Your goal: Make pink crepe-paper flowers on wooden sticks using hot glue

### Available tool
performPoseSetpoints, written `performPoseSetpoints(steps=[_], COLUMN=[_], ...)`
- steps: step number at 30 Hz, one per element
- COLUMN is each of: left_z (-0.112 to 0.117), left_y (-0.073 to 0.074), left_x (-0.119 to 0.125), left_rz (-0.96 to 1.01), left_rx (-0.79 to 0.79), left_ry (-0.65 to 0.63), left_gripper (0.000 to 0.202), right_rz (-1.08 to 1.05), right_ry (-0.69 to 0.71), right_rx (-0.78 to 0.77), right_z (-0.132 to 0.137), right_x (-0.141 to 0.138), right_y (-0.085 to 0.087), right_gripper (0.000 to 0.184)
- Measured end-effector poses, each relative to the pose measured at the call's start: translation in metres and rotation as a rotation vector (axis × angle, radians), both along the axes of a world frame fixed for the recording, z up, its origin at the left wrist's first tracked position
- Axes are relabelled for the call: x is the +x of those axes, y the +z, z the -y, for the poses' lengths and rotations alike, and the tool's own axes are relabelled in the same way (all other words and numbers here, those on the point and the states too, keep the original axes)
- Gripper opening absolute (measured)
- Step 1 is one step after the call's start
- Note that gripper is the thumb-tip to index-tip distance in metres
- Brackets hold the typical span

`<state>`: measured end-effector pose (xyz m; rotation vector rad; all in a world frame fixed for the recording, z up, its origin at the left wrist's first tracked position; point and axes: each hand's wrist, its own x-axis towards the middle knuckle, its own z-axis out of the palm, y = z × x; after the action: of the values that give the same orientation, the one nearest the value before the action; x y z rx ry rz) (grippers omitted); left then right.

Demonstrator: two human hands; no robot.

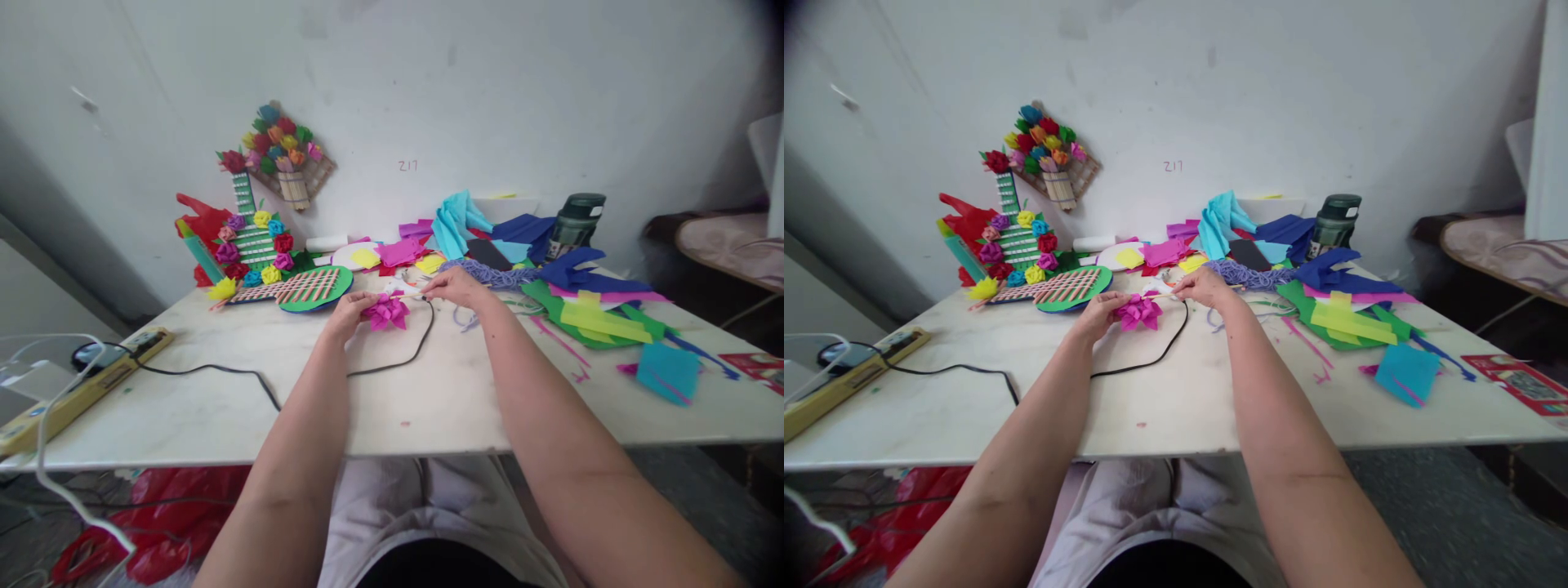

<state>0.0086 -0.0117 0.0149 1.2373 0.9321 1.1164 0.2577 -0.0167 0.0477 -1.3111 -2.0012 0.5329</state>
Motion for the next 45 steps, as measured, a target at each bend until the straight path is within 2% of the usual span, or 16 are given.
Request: performPoseSetpoints(steps=[11,21,33,38,45], left_z=[0.001,0.002,0.008,0.008,0.006], left_y=[0.0,0.0,0.003,0.003,0.0], left_x=[0.001,0.003,0.007,0.007,0.006], left_rz=[-0.023,-0.036,-0.064,-0.083,-0.117], left_rx=[0.022,0.051,0.011,0.021,0.066], left_ry=[-0.025,-0.063,-0.087,-0.092,-0.116], left_gripper=[0.027,0.03,0.033,0.035,0.04], right_rz=[-0.016,0.104,0.159,0.14,0.235], right_ry=[0.062,0.18,0.233,0.213,0.059], right_rx=[-0.028,-0.121,-0.095,-0.067,0.015], right_z=[0.005,0.004,-0.003,-0.005,-0.002], right_x=[-0.006,-0.018,-0.034,-0.033,-0.038], right_y=[0.001,-0.002,-0.008,-0.011,-0.01], right_gripper=[0.019,0.042,0.037,0.038,0.044])
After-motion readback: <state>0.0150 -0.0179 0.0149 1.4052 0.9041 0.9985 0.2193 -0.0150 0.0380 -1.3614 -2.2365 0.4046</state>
